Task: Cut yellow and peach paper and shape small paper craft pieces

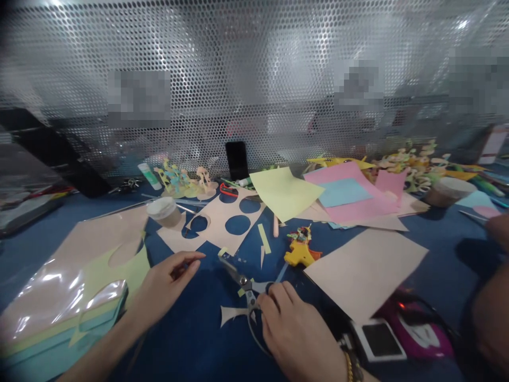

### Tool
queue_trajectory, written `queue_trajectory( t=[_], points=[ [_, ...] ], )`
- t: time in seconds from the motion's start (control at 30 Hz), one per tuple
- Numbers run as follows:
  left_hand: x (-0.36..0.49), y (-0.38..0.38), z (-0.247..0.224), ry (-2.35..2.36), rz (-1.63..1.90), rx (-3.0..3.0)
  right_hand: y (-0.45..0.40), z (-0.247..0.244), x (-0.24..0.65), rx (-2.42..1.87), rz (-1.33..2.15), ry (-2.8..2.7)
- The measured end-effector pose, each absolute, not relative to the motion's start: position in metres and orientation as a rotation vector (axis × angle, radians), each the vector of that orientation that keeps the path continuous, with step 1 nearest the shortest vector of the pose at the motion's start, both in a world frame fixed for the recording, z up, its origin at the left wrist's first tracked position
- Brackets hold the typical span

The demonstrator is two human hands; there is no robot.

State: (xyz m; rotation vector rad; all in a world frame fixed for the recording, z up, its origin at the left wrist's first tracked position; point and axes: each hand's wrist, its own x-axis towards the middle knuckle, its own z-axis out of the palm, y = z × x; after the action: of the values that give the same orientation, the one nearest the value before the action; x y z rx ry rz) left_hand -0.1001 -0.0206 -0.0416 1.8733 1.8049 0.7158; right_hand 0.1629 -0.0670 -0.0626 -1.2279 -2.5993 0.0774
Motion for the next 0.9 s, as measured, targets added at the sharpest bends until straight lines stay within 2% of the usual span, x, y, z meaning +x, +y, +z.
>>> queue_trajectory(
  t=[0.13,0.43,0.6,0.77,0.9],
  points=[
    [-0.092,-0.032,-0.04,1.739,0.695,1.954,-0.074,-0.064,0.156,-1.209,0.168,-2.633],
    [-0.069,-0.053,-0.038,1.306,0.293,2.254,-0.07,-0.058,0.163,-1.343,-0.074,-2.551],
    [-0.061,-0.054,-0.043,1.237,0.224,2.341,-0.073,-0.057,0.169,-1.348,0.032,-2.558],
    [-0.069,-0.057,-0.026,1.203,0.08,2.364,-0.075,-0.057,0.169,-1.234,0.103,-2.639],
    [-0.091,-0.048,-0.004,1.394,0.282,2.179,-0.072,-0.052,0.168,-1.044,0.255,-2.689]
  ],
)
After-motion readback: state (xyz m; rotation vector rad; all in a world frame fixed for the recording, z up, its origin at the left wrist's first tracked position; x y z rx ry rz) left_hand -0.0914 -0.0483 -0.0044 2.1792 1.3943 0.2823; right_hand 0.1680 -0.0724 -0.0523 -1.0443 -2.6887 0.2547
